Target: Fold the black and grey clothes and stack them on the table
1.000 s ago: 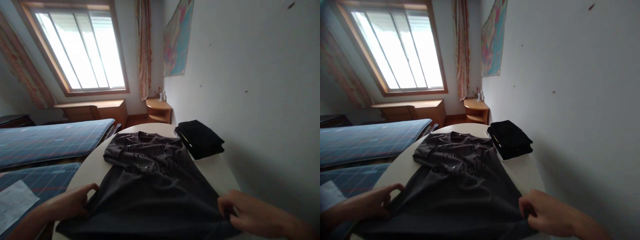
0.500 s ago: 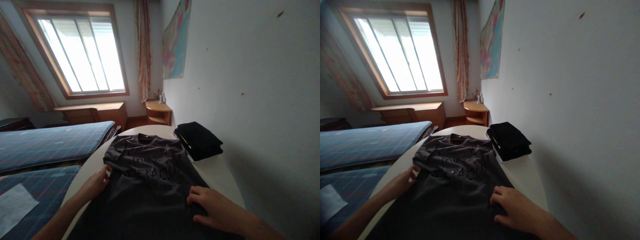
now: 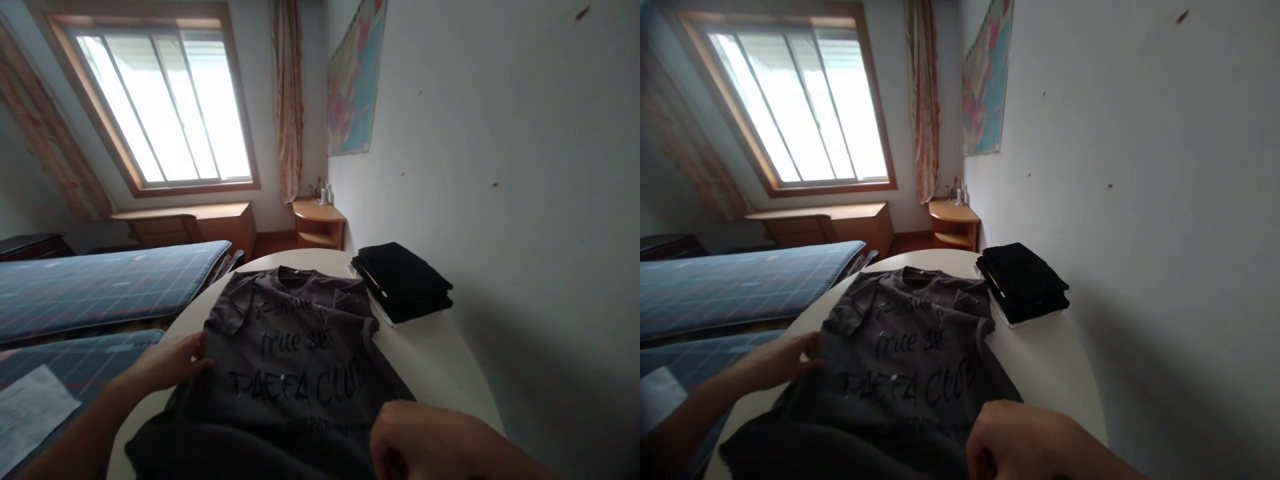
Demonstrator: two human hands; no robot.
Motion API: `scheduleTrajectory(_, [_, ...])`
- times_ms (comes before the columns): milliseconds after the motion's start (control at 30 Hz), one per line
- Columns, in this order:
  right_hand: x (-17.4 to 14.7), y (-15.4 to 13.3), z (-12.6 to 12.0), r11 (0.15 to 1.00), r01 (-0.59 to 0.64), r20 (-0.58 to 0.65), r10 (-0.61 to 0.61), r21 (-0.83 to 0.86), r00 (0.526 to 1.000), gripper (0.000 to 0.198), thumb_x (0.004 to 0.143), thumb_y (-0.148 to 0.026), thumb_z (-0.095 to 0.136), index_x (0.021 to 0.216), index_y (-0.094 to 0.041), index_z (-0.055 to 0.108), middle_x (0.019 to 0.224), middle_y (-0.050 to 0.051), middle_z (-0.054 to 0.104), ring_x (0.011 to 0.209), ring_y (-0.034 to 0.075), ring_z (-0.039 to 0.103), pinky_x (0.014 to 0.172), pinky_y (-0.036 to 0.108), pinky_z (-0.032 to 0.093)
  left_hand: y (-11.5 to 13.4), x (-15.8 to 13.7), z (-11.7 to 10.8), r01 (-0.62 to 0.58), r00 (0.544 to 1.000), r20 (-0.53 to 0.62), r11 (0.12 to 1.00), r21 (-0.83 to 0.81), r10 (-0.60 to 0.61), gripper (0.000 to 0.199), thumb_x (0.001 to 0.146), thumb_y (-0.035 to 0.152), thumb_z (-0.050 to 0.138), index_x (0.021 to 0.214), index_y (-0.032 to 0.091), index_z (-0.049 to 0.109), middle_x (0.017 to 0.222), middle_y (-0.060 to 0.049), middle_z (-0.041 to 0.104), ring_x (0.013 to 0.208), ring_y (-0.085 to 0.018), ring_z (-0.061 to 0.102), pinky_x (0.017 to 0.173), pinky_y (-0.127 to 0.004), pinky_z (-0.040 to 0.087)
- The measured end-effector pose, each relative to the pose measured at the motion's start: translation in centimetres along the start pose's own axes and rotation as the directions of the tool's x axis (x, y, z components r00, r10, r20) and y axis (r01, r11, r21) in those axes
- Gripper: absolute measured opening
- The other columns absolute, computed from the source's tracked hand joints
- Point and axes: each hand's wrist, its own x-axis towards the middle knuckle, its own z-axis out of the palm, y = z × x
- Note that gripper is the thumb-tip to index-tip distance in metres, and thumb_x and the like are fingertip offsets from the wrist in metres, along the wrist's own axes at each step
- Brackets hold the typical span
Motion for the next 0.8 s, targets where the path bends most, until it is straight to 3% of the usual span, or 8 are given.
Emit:
scheduleTrajectory(67, [0.7,0.2,-1.1,0.997,0.029,-0.200,-0.042,-0.067,0.979,0.009,0.078,-0.025,0.067,0.083,-0.021,0.073,0.076,-0.002,0.067,0.068,0.013,0.062,0.062,0.021,0.045,1.9,1.4,-0.3,-0.008,0.987,-0.158,1.000,0.024,0.012,0.033,0.087,0.042,0.053,0.112,0.022,0.059,0.119,-0.010,0.070,0.102,-0.030,0.068,0.083,-0.038,0.050])
scheduleTrajectory(133, [1.5,0.8,-2.3,0.981,-0.001,-0.446,-0.087,-0.193,0.891,0.015,0.084,-0.023,0.063,0.096,-0.022,0.072,0.098,0.004,0.071,0.091,0.018,0.064,0.084,0.029,0.048,3.2,2.8,0.1,0.001,0.970,-0.244,1.000,0.029,0.006,0.044,0.090,0.037,0.052,0.132,0.024,0.051,0.140,-0.012,0.058,0.114,-0.030,0.064,0.090,-0.038,0.049])
scheduleTrajectory(200, [2.4,1.8,-3.1,0.955,-0.074,-0.596,-0.117,-0.286,0.794,0.030,0.085,-0.023,0.062,0.114,-0.023,0.068,0.124,0.008,0.065,0.117,0.024,0.057,0.105,0.039,0.040,3.9,3.8,0.8,0.016,0.969,-0.247,0.999,0.036,-0.007,0.056,0.090,0.030,0.053,0.144,0.026,0.041,0.150,-0.012,0.049,0.120,-0.030,0.061,0.093,-0.039,0.048])
scheduleTrajectory(300, [3.7,3.5,-3.6,0.924,-0.182,-0.664,-0.097,-0.337,0.741,0.056,0.082,-0.030,0.069,0.137,-0.024,0.057,0.146,0.011,0.052,0.136,0.031,0.044,0.116,0.050,0.026,3.8,4.5,1.6,0.012,0.981,-0.196,0.999,0.045,-0.003,0.059,0.090,0.020,0.050,0.148,0.026,0.038,0.141,-0.013,0.057,0.121,-0.029,0.061,0.095,-0.038,0.048])
scheduleTrajectory(467, [5.3,4.6,-3.1,0.918,-0.258,-0.620,0.016,-0.303,0.785,0.048,0.089,-0.027,0.060,0.137,-0.021,0.057,0.128,0.013,0.065,0.115,0.028,0.061,0.105,0.048,0.038,3.1,3.3,1.6,-0.027,0.986,-0.163,0.998,0.053,0.035,0.042,0.082,0.003,0.042,0.115,0.019,0.062,0.114,-0.012,0.069,0.103,-0.024,0.067,0.089,-0.032,0.048])
scheduleTrajectory(600, [4.7,3.4,-2.7,0.961,-0.171,-0.494,0.043,-0.216,0.868,0.032,0.090,-0.020,0.055,0.119,-0.021,0.068,0.111,0.008,0.072,0.096,0.022,0.068,0.086,0.033,0.047,2.8,1.2,0.7,-0.043,0.997,0.065,0.999,0.028,0.041,0.028,0.071,0.003,0.046,0.087,0.020,0.061,0.086,-0.006,0.070,0.086,-0.025,0.070,0.073,-0.032,0.051])
scheduleTrajectory(733, [3.6,2.4,-3.5,0.991,-0.061,-0.357,0.015,-0.117,0.934,0.026,0.090,-0.024,0.055,0.112,-0.023,0.070,0.093,0.004,0.075,0.084,0.018,0.069,0.074,0.025,0.045,2.4,0.7,-1.0,0.086,0.909,0.414,0.992,-0.093,-0.040,0.026,0.072,0.012,0.050,0.094,0.021,0.062,0.070,-0.001,0.068,0.056,-0.023,0.068,0.047,-0.028,0.049])
scheduleTrajectory(800, [3.7,2.4,-4.7,0.995,-0.044,-0.375,0.007,-0.089,0.927,0.022,0.092,-0.025,0.054,0.104,-0.023,0.071,0.089,0.003,0.075,0.078,0.016,0.067,0.069,0.024,0.043,2.2,2.0,-1.9,0.068,0.941,0.337,0.991,-0.116,-0.025,0.024,0.078,0.022,0.052,0.098,0.021,0.065,0.073,-0.002,0.070,0.056,-0.023,0.069,0.048,-0.029,0.051])
